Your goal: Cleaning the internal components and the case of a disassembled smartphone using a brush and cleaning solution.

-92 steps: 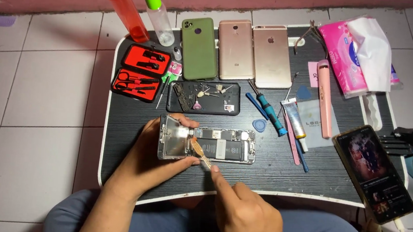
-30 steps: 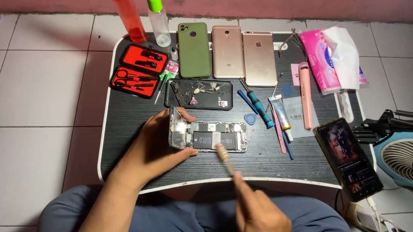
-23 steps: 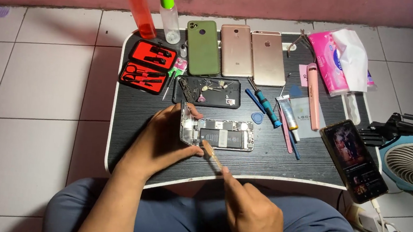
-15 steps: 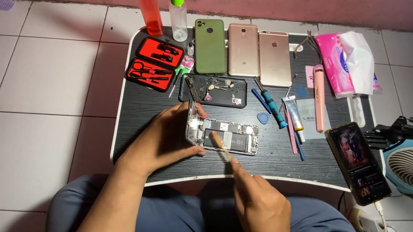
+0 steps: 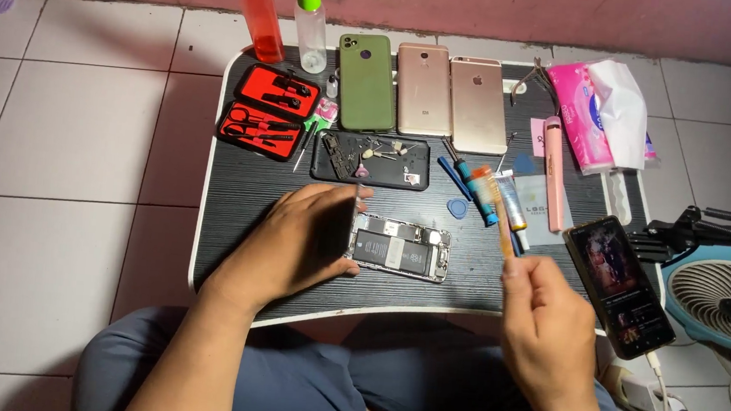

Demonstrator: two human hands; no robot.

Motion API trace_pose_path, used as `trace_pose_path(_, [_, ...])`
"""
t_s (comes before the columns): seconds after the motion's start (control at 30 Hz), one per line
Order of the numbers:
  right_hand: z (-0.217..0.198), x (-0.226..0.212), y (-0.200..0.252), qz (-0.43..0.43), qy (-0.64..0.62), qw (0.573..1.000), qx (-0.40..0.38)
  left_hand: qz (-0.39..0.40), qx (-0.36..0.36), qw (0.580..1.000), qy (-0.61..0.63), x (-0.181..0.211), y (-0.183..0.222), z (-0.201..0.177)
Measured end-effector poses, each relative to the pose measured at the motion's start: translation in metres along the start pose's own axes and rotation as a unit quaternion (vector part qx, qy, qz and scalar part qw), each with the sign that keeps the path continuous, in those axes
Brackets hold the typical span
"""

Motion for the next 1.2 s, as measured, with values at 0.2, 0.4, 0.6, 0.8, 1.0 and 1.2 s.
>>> trace_pose_path(0.2, [0.014, -0.070, 0.004, 0.049, -0.243, 0.948, -0.202, -0.063, -0.060, 0.994, -0.062, -0.003, -0.007, 0.012])
trace_pose_path(0.4, [0.020, -0.060, -0.005, 0.048, -0.153, 0.981, -0.109, -0.075, -0.062, 0.994, -0.052, -0.009, -0.005, 0.014])
trace_pose_path(0.6, [0.027, -0.050, -0.007, -0.025, 0.077, 0.992, -0.100, -0.087, -0.094, 0.990, -0.056, -0.009, -0.004, 0.012])
trace_pose_path(0.8, [0.041, -0.052, -0.010, -0.359, 0.106, 0.926, -0.048, -0.020, -0.049, 0.995, -0.090, -0.004, 0.000, 0.011])
trace_pose_path(1.0, [0.057, -0.061, -0.012, -0.447, 0.069, 0.887, -0.095, -0.015, -0.028, 0.994, -0.100, -0.007, 0.002, 0.014])
trace_pose_path(1.2, [0.062, -0.052, -0.022, -0.430, 0.062, 0.899, -0.053, -0.031, -0.014, 0.999, 0.001, 0.002, 0.003, 0.001])
Point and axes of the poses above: each hand's wrist, its own y-axis away from the middle knuckle, its own z-axis out of the palm, x = y × z, the point moved 5 cm from there along -y, towards the middle knuckle, and after that the axes turned 4 degrees about z, right-handed, at the moved point
